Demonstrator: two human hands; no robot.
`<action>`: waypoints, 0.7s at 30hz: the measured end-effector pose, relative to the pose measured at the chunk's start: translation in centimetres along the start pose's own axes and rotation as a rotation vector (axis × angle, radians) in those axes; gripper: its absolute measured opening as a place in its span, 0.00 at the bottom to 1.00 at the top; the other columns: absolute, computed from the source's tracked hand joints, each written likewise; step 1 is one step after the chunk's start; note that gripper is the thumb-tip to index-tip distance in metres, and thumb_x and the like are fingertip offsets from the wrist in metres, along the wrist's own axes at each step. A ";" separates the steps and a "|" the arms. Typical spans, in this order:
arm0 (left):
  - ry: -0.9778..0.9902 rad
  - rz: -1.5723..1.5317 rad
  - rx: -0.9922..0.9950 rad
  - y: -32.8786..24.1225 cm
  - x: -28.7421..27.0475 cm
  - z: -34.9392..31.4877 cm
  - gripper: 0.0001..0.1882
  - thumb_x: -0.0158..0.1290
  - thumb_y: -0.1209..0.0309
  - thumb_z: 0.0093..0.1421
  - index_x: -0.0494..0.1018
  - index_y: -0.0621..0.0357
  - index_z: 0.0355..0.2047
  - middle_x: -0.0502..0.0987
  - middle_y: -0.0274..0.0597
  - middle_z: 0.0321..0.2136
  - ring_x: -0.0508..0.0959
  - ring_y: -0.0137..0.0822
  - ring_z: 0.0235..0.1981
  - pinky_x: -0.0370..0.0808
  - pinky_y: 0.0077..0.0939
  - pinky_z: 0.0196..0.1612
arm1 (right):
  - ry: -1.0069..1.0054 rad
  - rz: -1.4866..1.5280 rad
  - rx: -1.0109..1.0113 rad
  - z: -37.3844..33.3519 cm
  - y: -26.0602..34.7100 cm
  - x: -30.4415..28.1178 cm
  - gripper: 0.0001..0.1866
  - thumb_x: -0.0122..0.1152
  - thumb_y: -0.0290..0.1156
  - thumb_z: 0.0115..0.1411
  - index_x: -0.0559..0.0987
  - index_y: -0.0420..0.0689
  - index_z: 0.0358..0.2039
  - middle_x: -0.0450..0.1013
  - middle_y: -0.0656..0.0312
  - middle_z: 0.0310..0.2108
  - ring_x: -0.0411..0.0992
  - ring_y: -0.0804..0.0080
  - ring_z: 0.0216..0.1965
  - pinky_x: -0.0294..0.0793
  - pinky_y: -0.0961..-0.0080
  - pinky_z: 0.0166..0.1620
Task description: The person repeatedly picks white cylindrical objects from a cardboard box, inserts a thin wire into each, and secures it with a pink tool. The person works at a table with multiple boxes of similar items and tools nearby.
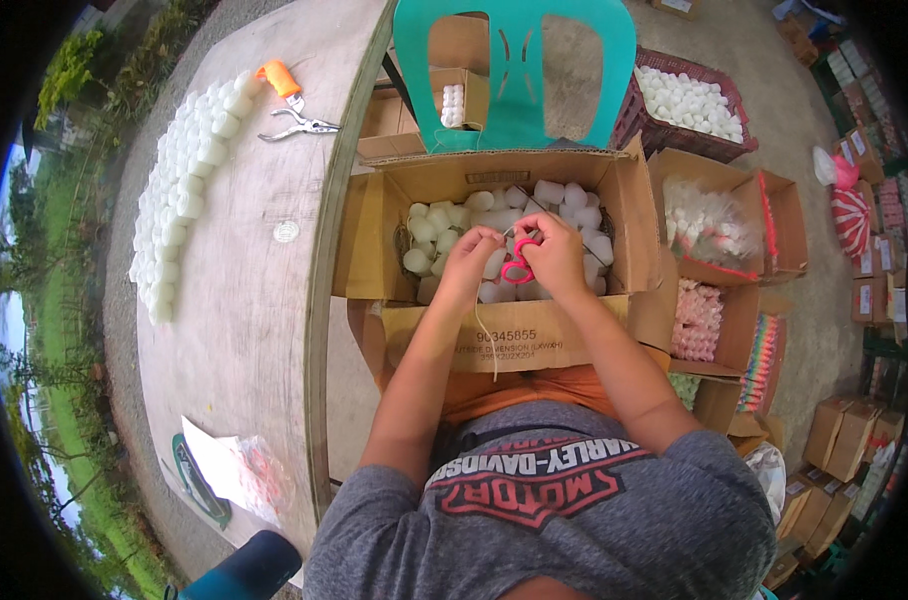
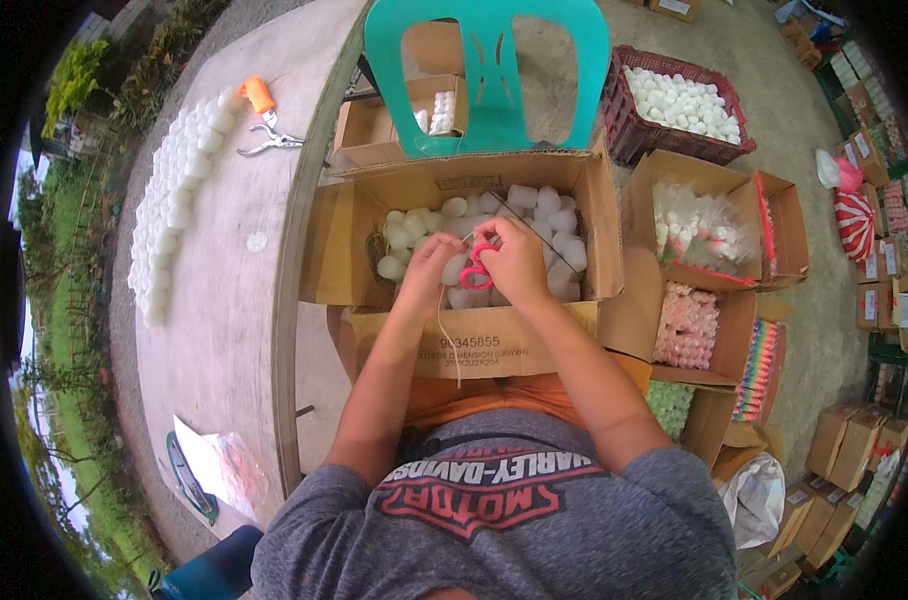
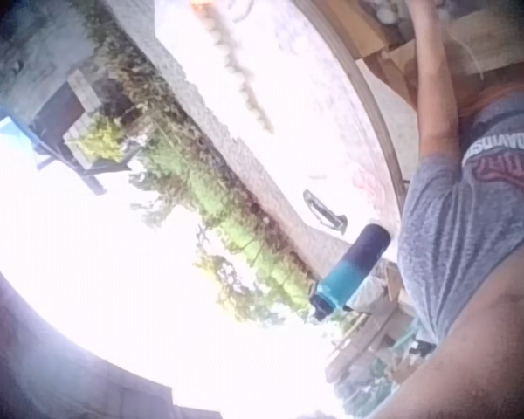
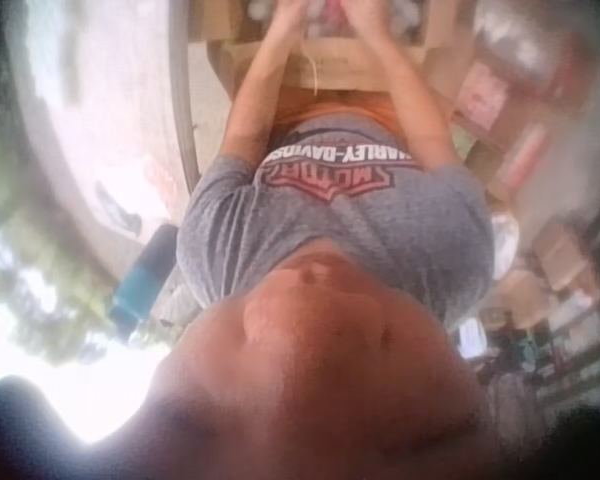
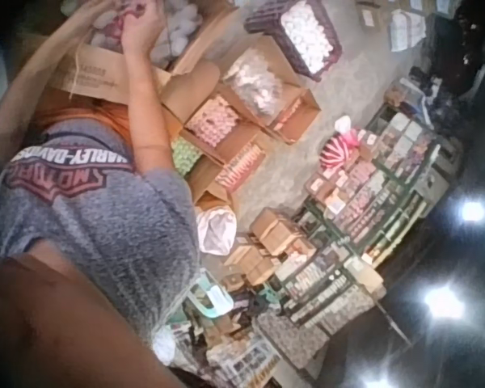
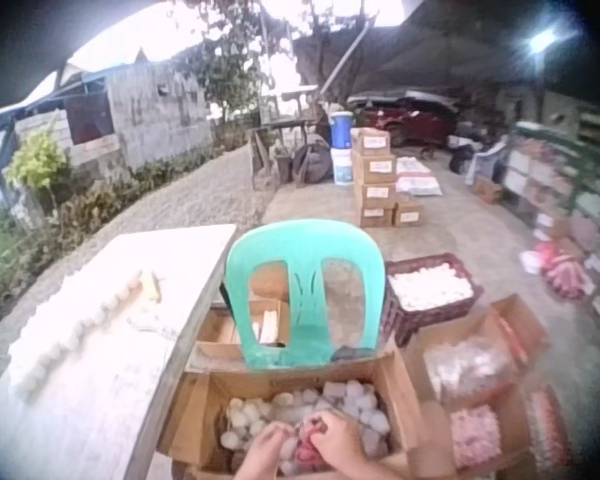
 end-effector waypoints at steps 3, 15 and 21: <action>0.007 -0.010 0.015 0.3 -0.1 0.2 0.07 0.48 0.64 0.61 0.72 0.52 0.35 0.74 0.30 0.30 0.72 0.22 0.27 0.67 0.20 0.22 | -0.017 -0.007 0.000 0.1 -0.2 0.0 0.06 0.61 0.23 0.50 0.77 0.38 0.29 0.74 0.57 0.27 0.72 0.70 0.24 0.72 0.75 0.29; -0.172 0.320 0.237 0.9 -0.7 0.5 0.09 0.52 0.68 0.60 0.76 0.58 0.38 0.73 0.32 0.30 0.70 0.22 0.27 0.67 0.20 0.25 | 0.128 -0.046 -0.248 -0.3 0.8 0.0 0.07 0.58 0.21 0.51 0.76 0.42 0.32 0.71 0.58 0.29 0.72 0.59 0.29 0.72 0.70 0.32; -0.065 0.302 0.141 0.3 0.1 0.0 0.07 0.51 0.67 0.61 0.72 0.58 0.32 0.71 0.30 0.25 0.68 0.20 0.25 0.65 0.18 0.23 | 0.193 0.063 -0.140 0.3 -0.1 -0.1 0.06 0.58 0.23 0.54 0.77 0.41 0.34 0.72 0.58 0.31 0.72 0.66 0.30 0.71 0.75 0.33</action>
Point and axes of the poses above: each hand's wrist, its own z-axis towards the middle knuckle, its own x-axis out of the palm, y = z × x, the point moved 2 cm from there along z, towards the middle knuckle
